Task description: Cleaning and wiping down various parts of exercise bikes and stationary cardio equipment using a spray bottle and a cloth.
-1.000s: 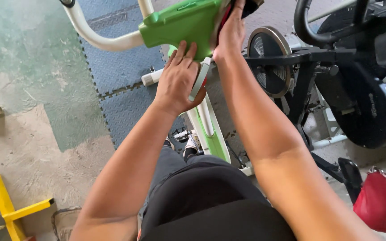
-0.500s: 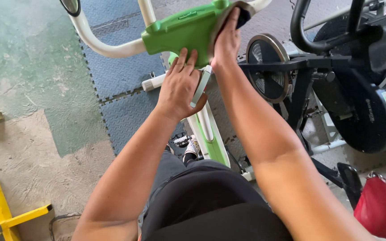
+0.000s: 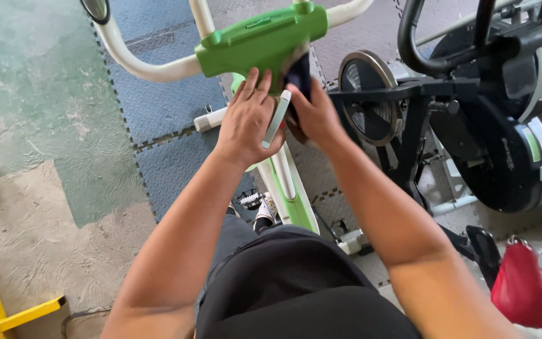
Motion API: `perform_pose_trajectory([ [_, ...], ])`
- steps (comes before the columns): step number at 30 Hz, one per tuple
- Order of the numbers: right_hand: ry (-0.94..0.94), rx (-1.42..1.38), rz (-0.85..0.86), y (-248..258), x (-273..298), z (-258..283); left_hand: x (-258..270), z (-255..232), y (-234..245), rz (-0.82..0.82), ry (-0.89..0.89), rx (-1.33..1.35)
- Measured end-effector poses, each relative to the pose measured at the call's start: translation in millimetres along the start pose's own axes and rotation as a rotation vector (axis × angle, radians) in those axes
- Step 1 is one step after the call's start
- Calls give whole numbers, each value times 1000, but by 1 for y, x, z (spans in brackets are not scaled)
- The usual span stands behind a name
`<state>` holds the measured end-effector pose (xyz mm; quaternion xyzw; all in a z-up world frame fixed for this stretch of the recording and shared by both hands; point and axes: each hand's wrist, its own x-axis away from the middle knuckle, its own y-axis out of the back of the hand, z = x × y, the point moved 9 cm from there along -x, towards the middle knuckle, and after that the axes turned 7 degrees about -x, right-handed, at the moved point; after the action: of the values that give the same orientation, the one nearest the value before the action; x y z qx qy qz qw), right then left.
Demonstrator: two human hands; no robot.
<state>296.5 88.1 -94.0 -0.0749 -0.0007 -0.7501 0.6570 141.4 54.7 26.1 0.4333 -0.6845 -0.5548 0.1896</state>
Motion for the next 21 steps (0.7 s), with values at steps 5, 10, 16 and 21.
perform_pose_trajectory([
  [5, 200, 190, -72, 23, 6, 44, -4, -5, 5, 1, -17, -6],
  [10, 579, 577, 57, -19, -2, 94, -2, -4, 4, 35, -9, 0],
  [16, 481, 1135, 161, -42, -41, 108, 0, -1, 2, -17, -42, 5],
  [21, 562, 1028, -42, -25, -81, 115, -3, -4, 5, 22, -3, 14],
])
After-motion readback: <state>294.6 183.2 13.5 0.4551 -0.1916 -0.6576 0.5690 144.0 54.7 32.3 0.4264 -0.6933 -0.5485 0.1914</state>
